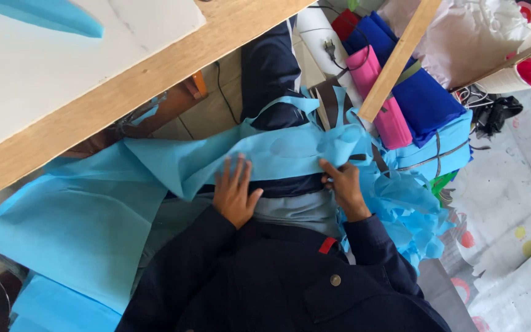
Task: Cutting leaf-shaped pieces from blue fabric using scissors and organizing them on a table
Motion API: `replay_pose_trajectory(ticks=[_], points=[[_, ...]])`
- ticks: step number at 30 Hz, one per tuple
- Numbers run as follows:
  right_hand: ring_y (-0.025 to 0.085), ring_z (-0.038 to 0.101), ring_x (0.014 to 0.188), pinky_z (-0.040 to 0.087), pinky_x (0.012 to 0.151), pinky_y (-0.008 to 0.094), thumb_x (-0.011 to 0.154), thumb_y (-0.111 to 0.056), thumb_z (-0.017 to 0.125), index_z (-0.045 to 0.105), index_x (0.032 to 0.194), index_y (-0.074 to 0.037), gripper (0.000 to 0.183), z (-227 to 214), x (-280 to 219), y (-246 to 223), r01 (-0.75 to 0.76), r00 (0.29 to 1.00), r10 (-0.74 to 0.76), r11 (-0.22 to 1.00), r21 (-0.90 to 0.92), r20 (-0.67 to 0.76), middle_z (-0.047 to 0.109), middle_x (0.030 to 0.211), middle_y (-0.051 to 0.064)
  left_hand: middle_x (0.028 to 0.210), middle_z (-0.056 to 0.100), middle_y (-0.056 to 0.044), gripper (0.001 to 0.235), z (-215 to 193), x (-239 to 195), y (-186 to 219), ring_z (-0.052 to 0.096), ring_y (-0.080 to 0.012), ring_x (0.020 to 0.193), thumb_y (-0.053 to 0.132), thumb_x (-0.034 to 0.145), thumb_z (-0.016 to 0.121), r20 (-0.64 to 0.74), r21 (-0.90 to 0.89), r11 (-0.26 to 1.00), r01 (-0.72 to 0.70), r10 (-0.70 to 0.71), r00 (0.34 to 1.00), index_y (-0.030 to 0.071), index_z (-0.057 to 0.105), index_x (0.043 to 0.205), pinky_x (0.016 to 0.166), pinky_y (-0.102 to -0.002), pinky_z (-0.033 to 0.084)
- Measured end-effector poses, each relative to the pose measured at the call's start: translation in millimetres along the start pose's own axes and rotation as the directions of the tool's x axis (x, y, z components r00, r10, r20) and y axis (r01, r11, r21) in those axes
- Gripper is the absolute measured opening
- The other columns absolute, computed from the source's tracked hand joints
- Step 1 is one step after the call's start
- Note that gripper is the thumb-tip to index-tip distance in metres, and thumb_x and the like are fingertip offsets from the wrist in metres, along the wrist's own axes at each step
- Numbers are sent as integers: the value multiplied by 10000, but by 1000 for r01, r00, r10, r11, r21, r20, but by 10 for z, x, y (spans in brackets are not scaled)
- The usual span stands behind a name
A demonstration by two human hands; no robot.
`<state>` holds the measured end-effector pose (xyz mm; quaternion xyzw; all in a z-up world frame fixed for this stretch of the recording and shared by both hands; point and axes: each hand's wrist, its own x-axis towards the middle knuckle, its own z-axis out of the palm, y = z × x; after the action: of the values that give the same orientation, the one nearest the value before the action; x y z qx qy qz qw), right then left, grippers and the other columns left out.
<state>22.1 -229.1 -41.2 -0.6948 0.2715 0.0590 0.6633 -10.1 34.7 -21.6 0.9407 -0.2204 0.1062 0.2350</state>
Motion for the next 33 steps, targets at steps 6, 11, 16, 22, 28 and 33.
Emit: replay_pose_trajectory(ticks=[6,11,16,22,28,33], points=[[115,475,345,408,324,207,776,-111,702,531,686,10,229,26,30,-493,159,987,-158,987,5,-4,504,459,107,1445,114,-214,641,-58,230,3,200,-479,1266,484,935,276,17,185,980,73,-78,997,42,213,1395,844,-631,329],[165,493,375,407,316,253,796,-41,677,517,668,38,220,-68,103,-508,302,952,-299,953,-38,65,501,478,160,1256,426,-174,291,-125,374,-147,401,-400,1174,200,830,543,-433,159,983,94,-17,901,47,570,1077,966,-634,226],[162,490,363,409,315,242,812,-59,675,523,660,28,232,-112,125,-140,221,973,-222,975,31,58,507,474,160,1126,515,-148,422,-451,414,-289,429,-353,1165,348,922,466,-512,249,941,227,-71,856,19,510,1184,1014,-633,149],[170,518,396,415,317,242,804,-51,676,519,674,30,219,-87,86,-132,140,990,-142,987,74,14,520,500,153,491,456,0,266,-399,510,-542,475,-160,445,322,869,617,-389,292,954,67,54,920,71,536,841,1027,-619,216],[168,536,421,420,321,244,807,-57,674,534,668,25,213,-151,46,-22,105,994,-107,992,70,27,528,519,136,411,324,63,416,-197,421,-791,355,-83,290,412,823,649,-331,393,919,-37,179,927,163,404,597,608,-297,550],[146,512,395,421,303,220,776,-71,703,526,667,29,230,-102,-33,-74,64,998,-64,995,73,-2,494,493,115,420,271,43,436,-172,438,-858,336,-88,306,385,830,629,-296,454,881,-129,286,911,169,339,587,466,-192,460]])
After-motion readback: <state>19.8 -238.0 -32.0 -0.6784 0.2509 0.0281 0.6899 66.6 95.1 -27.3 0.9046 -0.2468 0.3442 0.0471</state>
